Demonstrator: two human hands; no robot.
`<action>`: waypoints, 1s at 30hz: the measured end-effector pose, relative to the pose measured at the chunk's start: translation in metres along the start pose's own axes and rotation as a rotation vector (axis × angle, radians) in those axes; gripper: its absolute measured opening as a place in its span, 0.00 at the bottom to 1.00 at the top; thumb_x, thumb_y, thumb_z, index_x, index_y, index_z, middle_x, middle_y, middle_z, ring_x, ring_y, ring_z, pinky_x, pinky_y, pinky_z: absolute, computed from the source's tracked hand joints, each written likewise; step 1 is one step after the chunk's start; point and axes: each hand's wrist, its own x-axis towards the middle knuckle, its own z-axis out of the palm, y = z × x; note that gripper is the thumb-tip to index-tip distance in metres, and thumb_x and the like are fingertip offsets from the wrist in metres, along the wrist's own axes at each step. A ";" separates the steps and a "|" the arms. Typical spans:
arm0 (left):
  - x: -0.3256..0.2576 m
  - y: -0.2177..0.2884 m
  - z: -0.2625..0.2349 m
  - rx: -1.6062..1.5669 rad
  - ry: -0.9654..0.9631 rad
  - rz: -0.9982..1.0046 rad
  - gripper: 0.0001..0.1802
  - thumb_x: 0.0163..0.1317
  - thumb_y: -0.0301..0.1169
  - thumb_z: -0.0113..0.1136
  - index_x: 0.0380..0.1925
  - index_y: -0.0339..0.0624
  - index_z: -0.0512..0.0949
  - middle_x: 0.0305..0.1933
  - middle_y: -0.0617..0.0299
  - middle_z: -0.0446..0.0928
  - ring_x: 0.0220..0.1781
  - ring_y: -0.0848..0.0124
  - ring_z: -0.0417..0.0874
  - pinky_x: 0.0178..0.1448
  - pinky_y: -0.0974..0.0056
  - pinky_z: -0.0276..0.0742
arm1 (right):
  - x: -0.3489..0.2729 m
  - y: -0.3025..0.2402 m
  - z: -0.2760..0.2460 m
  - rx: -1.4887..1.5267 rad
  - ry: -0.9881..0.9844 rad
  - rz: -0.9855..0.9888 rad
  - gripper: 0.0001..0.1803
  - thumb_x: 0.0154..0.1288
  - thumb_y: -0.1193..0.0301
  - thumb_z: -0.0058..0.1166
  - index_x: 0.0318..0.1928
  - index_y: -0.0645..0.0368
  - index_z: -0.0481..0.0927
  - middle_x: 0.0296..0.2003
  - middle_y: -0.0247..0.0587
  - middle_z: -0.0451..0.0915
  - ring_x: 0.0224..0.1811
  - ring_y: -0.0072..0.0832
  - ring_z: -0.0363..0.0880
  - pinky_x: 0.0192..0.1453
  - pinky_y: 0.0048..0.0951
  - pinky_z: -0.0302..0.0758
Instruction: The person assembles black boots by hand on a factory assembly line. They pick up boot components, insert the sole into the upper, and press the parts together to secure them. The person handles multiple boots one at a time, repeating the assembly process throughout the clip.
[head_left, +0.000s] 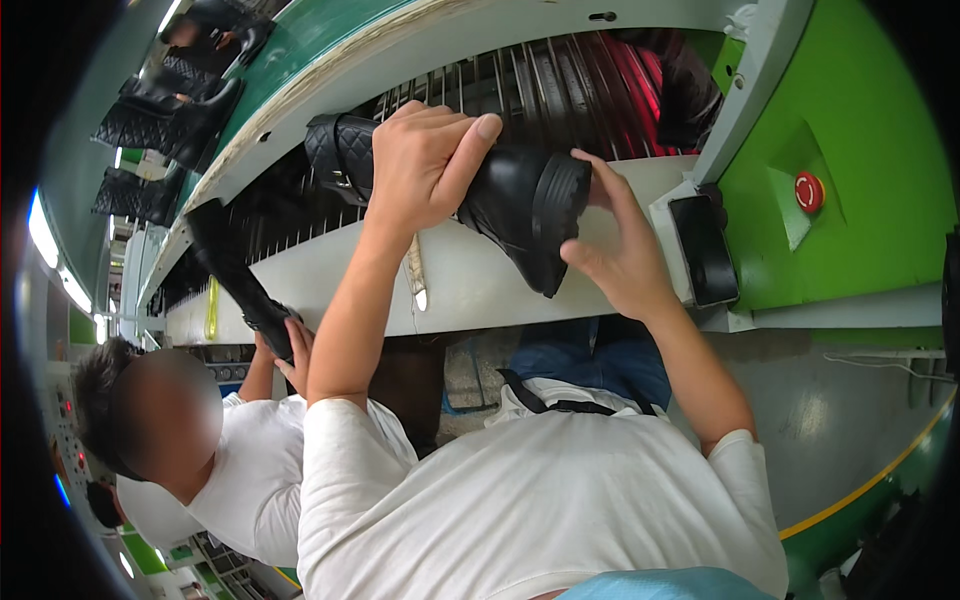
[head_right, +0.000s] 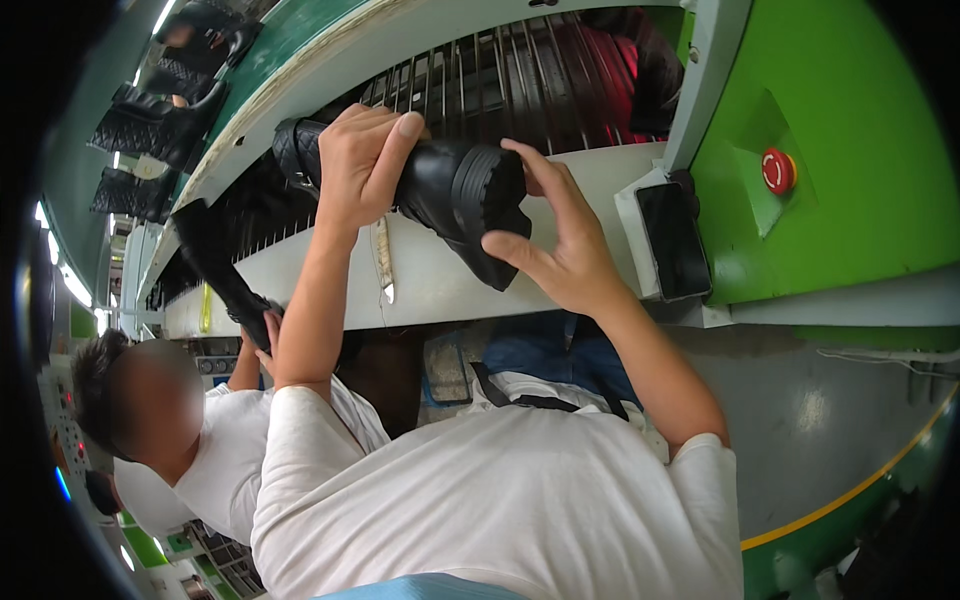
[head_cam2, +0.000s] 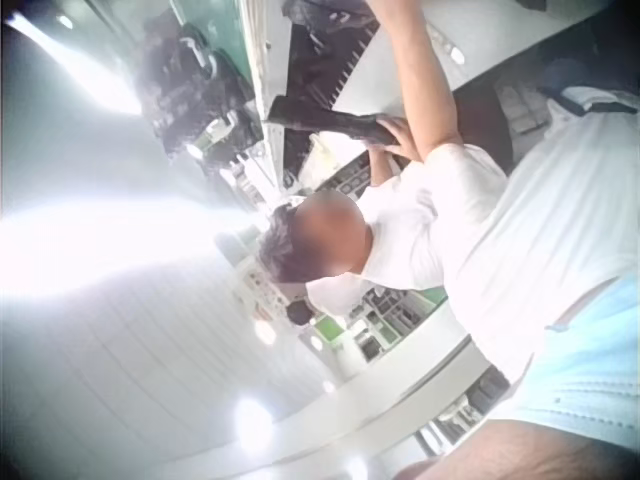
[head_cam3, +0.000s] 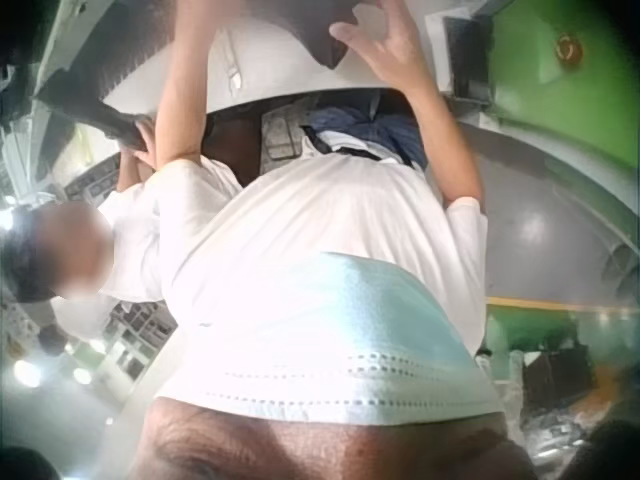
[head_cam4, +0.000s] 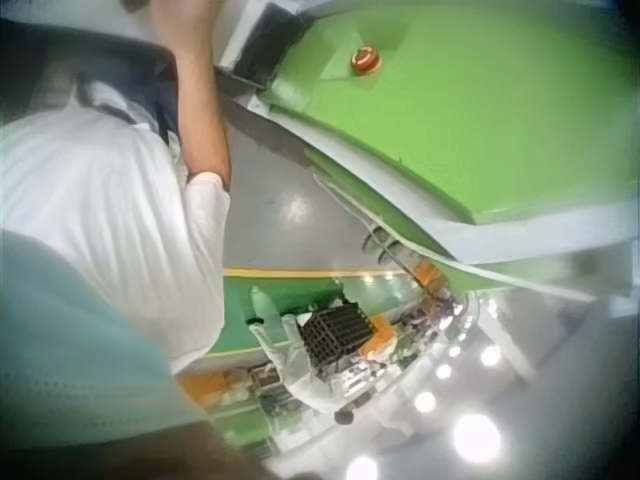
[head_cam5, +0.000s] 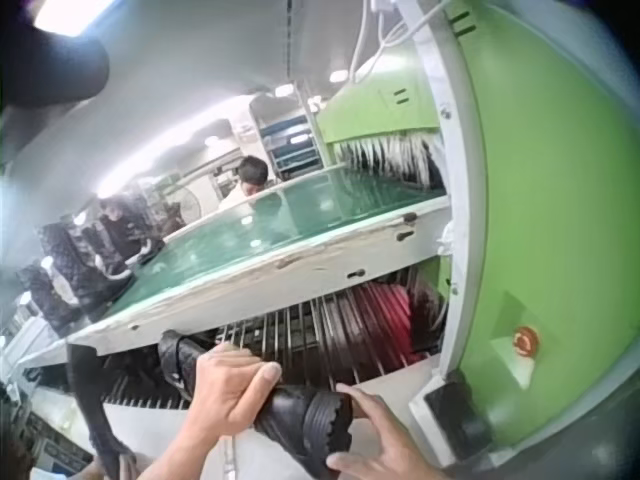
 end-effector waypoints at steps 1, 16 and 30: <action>-0.006 0.006 -0.007 0.045 0.002 -0.018 0.22 0.79 0.36 0.65 0.23 0.39 0.87 0.21 0.58 0.82 0.28 0.59 0.84 0.46 0.54 0.79 | -0.011 0.016 0.000 0.048 -0.042 0.044 0.61 0.62 0.49 0.87 0.88 0.55 0.65 0.71 0.46 0.77 0.76 0.42 0.79 0.83 0.48 0.72; -0.170 0.062 0.071 -0.540 0.149 -0.414 0.52 0.84 0.74 0.30 0.67 0.39 0.87 0.72 0.52 0.88 0.87 0.45 0.73 0.94 0.32 0.44 | -0.033 0.006 -0.026 -0.599 -0.263 -0.024 0.49 0.34 0.58 0.96 0.59 0.54 0.82 0.50 0.38 0.87 0.54 0.44 0.88 0.58 0.42 0.86; -0.206 0.070 0.094 -0.383 0.085 -0.433 0.49 0.48 0.58 0.90 0.69 0.45 0.88 0.77 0.56 0.85 0.85 0.50 0.79 0.91 0.32 0.59 | -0.037 0.005 -0.013 -0.721 -0.512 -0.417 0.20 0.50 0.64 0.86 0.42 0.51 0.89 0.56 0.35 0.92 0.58 0.41 0.90 0.58 0.44 0.85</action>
